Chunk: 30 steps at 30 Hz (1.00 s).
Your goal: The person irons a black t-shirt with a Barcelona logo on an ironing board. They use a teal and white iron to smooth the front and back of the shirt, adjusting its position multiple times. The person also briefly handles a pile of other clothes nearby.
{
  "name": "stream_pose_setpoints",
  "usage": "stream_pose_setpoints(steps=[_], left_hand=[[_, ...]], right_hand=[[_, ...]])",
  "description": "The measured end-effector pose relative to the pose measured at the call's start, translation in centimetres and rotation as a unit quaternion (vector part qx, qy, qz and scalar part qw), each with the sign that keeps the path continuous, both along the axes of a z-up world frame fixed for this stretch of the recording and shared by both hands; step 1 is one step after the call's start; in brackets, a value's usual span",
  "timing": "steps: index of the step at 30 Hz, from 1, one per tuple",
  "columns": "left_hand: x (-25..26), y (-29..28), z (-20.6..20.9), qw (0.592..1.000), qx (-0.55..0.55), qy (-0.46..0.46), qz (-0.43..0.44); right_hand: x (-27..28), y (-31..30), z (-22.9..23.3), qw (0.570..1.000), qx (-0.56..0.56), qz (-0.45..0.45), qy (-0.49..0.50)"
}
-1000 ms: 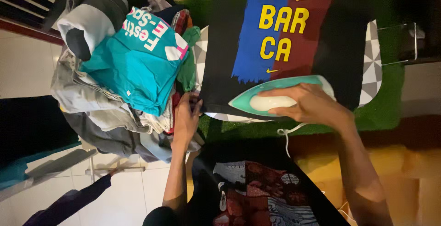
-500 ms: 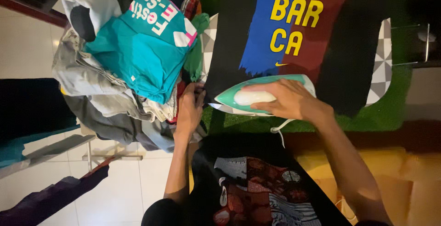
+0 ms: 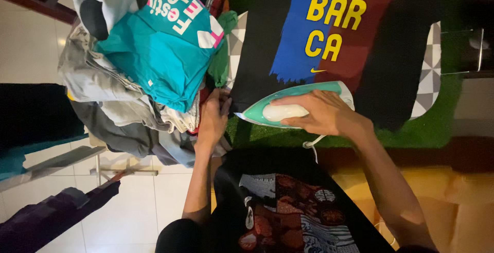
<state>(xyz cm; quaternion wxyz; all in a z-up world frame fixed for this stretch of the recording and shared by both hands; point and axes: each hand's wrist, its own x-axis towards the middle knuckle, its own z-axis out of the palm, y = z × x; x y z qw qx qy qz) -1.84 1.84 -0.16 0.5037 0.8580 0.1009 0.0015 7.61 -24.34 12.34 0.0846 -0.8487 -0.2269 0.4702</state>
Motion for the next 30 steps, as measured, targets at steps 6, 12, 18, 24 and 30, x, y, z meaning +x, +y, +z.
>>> stream_pose_setpoints(steps=[6,12,18,24,30], left_hand=[[0.1,-0.2,0.2,0.999,-0.027,0.032,0.015],[-0.1,-0.2,-0.1,1.0,-0.022,0.009,0.011],[-0.2,0.0,-0.1,1.0,0.002,0.009,-0.003],[-0.1,-0.1,0.0,0.999,0.003,0.037,0.008],[0.0,-0.2,0.3,0.999,-0.012,0.046,-0.002]], right_hand=[[-0.3,-3.6,0.7,0.986,0.124,-0.112,-0.006],[-0.6,-4.5,0.4,0.982,0.155,-0.079,-0.067],[-1.6,0.1,0.9,0.996,0.07,-0.005,-0.051],[-1.4,-2.0,1.1,0.983,0.167,-0.049,-0.062],[-2.1,-6.4,1.6,0.983,0.078,-0.165,-0.011]])
